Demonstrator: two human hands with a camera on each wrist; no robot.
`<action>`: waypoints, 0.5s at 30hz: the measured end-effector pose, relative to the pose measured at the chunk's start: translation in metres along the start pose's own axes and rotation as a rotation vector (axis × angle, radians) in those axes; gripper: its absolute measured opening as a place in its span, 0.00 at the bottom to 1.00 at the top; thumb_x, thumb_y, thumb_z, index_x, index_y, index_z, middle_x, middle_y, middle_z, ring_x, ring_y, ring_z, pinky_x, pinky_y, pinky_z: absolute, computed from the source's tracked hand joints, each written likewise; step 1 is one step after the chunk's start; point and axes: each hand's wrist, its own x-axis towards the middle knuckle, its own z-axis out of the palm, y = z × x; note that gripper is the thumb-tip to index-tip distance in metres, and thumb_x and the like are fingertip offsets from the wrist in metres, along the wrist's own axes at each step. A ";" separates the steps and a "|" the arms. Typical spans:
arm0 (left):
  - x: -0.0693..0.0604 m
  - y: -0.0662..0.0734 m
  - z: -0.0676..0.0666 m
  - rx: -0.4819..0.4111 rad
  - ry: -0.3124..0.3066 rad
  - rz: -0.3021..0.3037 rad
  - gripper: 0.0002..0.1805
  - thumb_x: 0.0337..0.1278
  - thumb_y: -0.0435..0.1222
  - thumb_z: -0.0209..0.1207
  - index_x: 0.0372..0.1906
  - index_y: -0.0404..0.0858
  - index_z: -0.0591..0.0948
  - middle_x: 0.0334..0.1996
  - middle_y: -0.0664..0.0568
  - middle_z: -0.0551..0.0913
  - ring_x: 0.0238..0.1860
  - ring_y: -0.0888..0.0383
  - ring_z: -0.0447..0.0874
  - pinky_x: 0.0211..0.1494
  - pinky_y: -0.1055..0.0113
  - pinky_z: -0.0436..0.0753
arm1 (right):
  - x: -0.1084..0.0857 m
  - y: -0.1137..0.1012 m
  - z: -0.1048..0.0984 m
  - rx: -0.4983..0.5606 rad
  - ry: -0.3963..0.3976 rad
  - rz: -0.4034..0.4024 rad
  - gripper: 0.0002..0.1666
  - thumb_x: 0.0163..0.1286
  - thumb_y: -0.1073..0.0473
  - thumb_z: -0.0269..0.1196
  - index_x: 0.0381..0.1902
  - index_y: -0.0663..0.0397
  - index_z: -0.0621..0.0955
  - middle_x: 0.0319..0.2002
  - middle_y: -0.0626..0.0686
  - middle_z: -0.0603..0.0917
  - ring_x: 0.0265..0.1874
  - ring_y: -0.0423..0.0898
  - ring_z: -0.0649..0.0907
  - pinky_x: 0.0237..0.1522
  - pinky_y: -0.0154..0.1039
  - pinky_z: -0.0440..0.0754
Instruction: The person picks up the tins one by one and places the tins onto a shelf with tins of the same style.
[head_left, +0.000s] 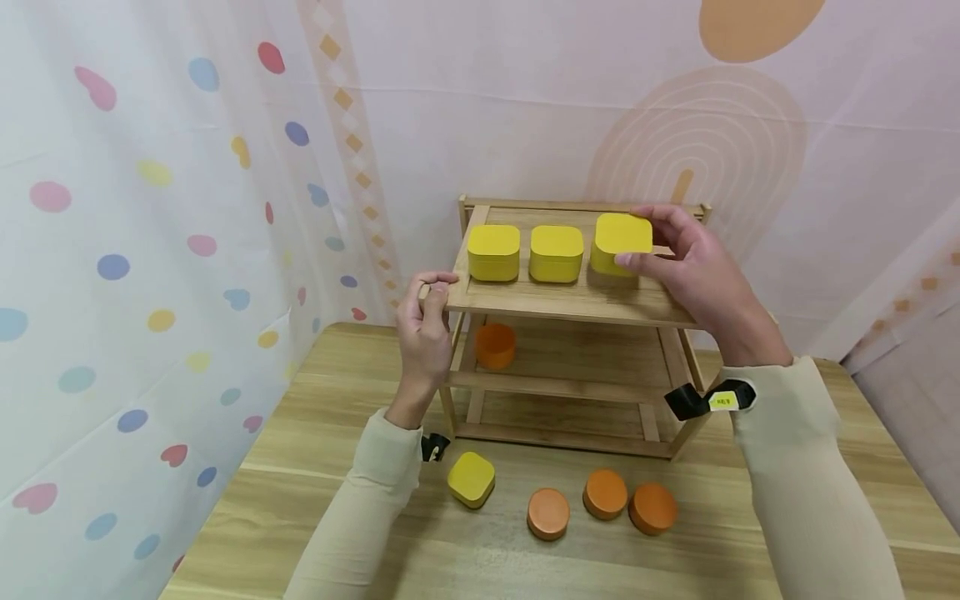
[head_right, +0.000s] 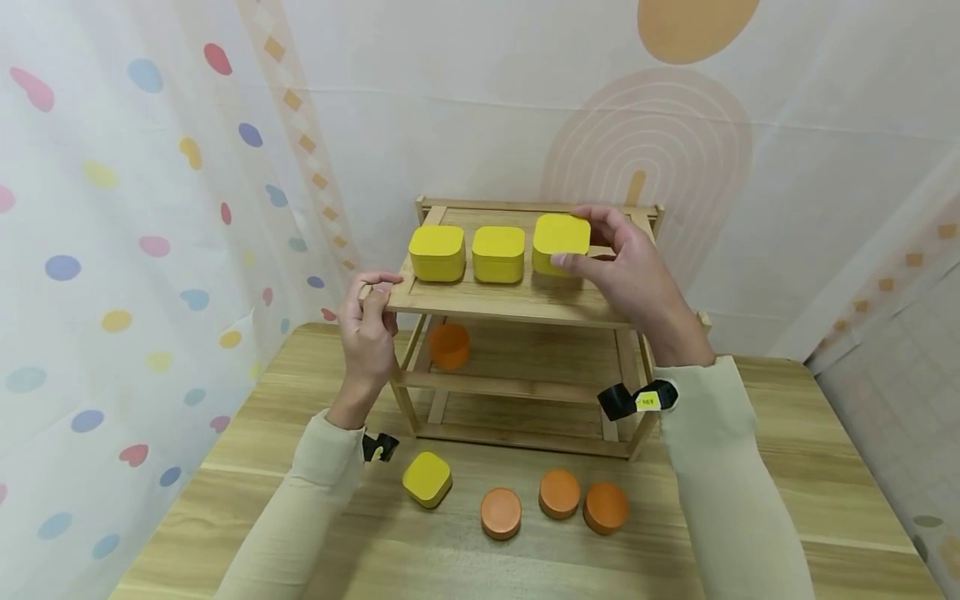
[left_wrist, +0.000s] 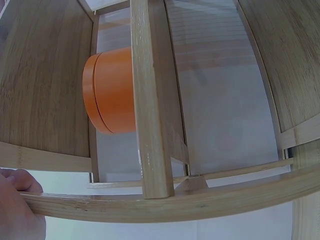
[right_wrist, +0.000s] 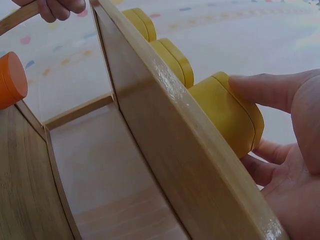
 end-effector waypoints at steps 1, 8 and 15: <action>0.000 0.000 0.000 -0.002 0.000 0.000 0.17 0.73 0.37 0.42 0.45 0.29 0.78 0.09 0.56 0.59 0.10 0.62 0.52 0.13 0.70 0.54 | 0.001 0.000 0.000 -0.004 0.002 0.001 0.33 0.66 0.56 0.67 0.67 0.49 0.70 0.60 0.47 0.77 0.55 0.43 0.72 0.54 0.32 0.67; 0.000 0.000 0.000 -0.015 0.001 -0.002 0.17 0.72 0.37 0.42 0.44 0.28 0.77 0.10 0.56 0.58 0.11 0.63 0.52 0.14 0.71 0.54 | 0.007 0.002 0.001 -0.019 0.009 0.026 0.32 0.66 0.54 0.67 0.65 0.49 0.70 0.60 0.48 0.77 0.55 0.43 0.72 0.59 0.38 0.64; 0.000 0.000 -0.001 -0.022 0.000 -0.006 0.17 0.73 0.37 0.42 0.45 0.28 0.77 0.10 0.57 0.58 0.10 0.63 0.51 0.14 0.71 0.53 | 0.007 0.004 0.002 -0.044 -0.006 0.029 0.32 0.67 0.55 0.67 0.66 0.51 0.70 0.61 0.49 0.76 0.54 0.43 0.73 0.54 0.35 0.68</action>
